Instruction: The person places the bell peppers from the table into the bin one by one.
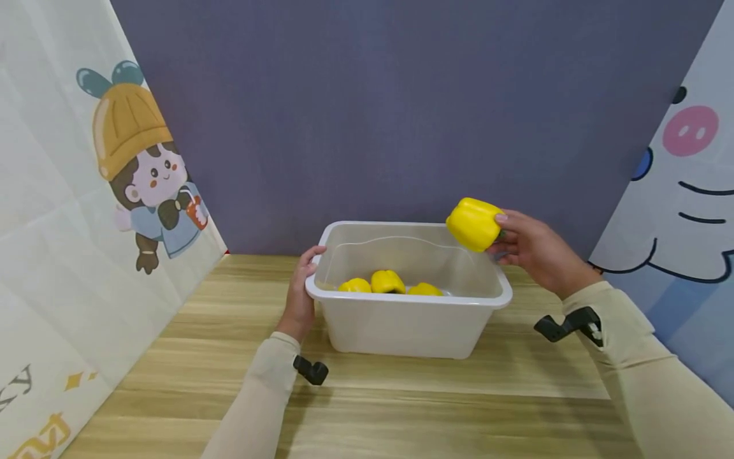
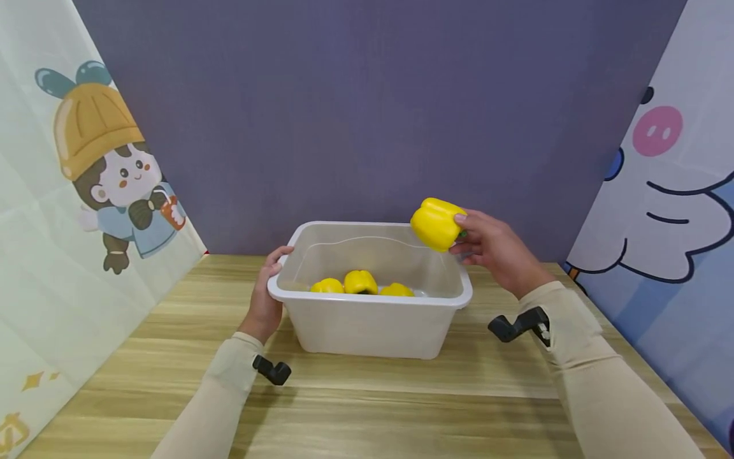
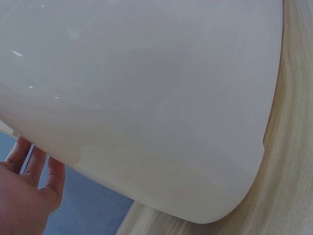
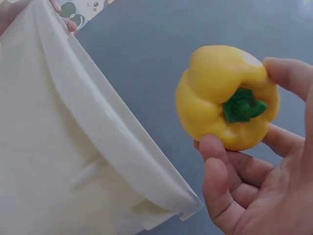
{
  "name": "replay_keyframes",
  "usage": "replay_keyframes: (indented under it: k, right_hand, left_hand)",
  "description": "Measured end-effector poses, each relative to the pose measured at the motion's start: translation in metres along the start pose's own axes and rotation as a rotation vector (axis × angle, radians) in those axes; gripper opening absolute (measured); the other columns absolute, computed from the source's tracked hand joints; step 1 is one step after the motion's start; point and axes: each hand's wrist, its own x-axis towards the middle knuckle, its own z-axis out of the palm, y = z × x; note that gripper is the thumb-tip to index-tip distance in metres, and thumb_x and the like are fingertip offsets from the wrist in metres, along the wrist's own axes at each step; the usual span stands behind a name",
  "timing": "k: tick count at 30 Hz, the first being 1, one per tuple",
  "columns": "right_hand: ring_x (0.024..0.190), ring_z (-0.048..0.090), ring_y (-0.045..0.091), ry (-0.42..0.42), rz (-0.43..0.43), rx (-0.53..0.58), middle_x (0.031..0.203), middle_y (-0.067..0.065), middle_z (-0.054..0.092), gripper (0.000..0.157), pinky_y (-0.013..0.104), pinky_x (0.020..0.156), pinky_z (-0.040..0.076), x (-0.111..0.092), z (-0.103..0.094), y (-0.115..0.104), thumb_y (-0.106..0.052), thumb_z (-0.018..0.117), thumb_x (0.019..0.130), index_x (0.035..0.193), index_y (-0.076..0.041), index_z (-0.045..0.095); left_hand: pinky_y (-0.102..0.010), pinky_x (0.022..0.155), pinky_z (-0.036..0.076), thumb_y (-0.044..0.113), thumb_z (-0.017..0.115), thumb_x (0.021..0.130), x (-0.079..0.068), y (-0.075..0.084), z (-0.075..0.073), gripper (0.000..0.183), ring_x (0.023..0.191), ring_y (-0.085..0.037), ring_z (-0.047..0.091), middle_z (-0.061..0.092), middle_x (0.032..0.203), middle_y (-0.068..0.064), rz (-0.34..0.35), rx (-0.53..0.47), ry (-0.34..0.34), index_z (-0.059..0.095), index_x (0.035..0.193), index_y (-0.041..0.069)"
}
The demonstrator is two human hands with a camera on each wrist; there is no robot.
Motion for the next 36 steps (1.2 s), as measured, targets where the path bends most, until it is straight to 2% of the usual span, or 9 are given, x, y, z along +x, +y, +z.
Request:
replay_keyframes:
  k: [8, 12, 18, 26, 31, 36]
  right_hand:
    - [0.096, 0.063, 0.022, 0.011, 0.036, -0.026, 0.11, 0.003, 0.066, 0.045, 0.032, 0.076, 0.051, 0.004, 0.013, -0.003, -0.043, 0.052, 0.102, 0.139, -0.021, 0.042]
    - [0.097, 0.062, 0.022, 0.022, 0.054, -0.049, 0.112, 0.003, 0.064, 0.051, 0.031, 0.077, 0.05, 0.004, 0.018, -0.004, -0.046, 0.052, 0.101, 0.143, -0.019, 0.039]
    - [0.1, 0.063, 0.023, 0.036, 0.07, -0.091, 0.115, 0.003, 0.064, 0.059, 0.03, 0.077, 0.051, 0.002, 0.025, -0.007, -0.05, 0.053, 0.1, 0.147, -0.016, 0.037]
    - [0.097, 0.064, 0.022, 0.031, 0.111, -0.115, 0.112, 0.004, 0.064, 0.059, 0.029, 0.078, 0.051, 0.001, 0.03, -0.014, -0.051, 0.053, 0.1, 0.145, -0.015, 0.039]
    - [0.094, 0.065, 0.021, 0.031, 0.126, -0.102, 0.108, 0.003, 0.066, 0.056, 0.028, 0.077, 0.052, 0.0, 0.034, -0.017, -0.049, 0.054, 0.1, 0.142, -0.016, 0.04]
    - [0.093, 0.064, 0.021, 0.021, 0.145, -0.153, 0.11, 0.006, 0.066, 0.06, 0.03, 0.078, 0.053, 0.001, 0.038, -0.021, -0.052, 0.055, 0.099, 0.143, -0.014, 0.04]
  left_hand:
    - [-0.042, 0.092, 0.042, 0.023, 0.035, 0.096, -0.002, 0.003, -0.005, 0.05, 0.11, -0.035, 0.05, 0.047, 0.131, -0.024, -0.012, 0.005, -0.007, 0.046, 0.14, 0.002]
    - [-0.04, 0.091, 0.043, 0.023, 0.036, 0.096, -0.004, 0.003, -0.006, 0.05, 0.106, -0.03, 0.052, 0.05, 0.128, -0.021, -0.008, -0.004, -0.008, 0.046, 0.139, 0.001]
    - [-0.041, 0.091, 0.043, 0.022, 0.035, 0.096, -0.005, 0.006, -0.006, 0.049, 0.1, -0.019, 0.054, 0.056, 0.119, -0.008, -0.004, -0.009, -0.015, 0.047, 0.139, 0.001]
    - [-0.041, 0.091, 0.043, 0.022, 0.034, 0.096, -0.008, 0.008, -0.009, 0.049, 0.099, -0.018, 0.054, 0.056, 0.119, -0.008, -0.01, -0.008, -0.024, 0.046, 0.139, 0.001]
    - [-0.039, 0.09, 0.044, 0.022, 0.034, 0.096, -0.01, 0.01, -0.011, 0.049, 0.1, -0.02, 0.054, 0.054, 0.122, -0.015, -0.009, -0.014, -0.029, 0.047, 0.138, 0.0]
    - [-0.039, 0.09, 0.044, 0.022, 0.035, 0.096, -0.012, 0.011, -0.013, 0.049, 0.1, -0.02, 0.054, 0.054, 0.122, -0.015, -0.011, -0.019, -0.031, 0.047, 0.138, 0.001]
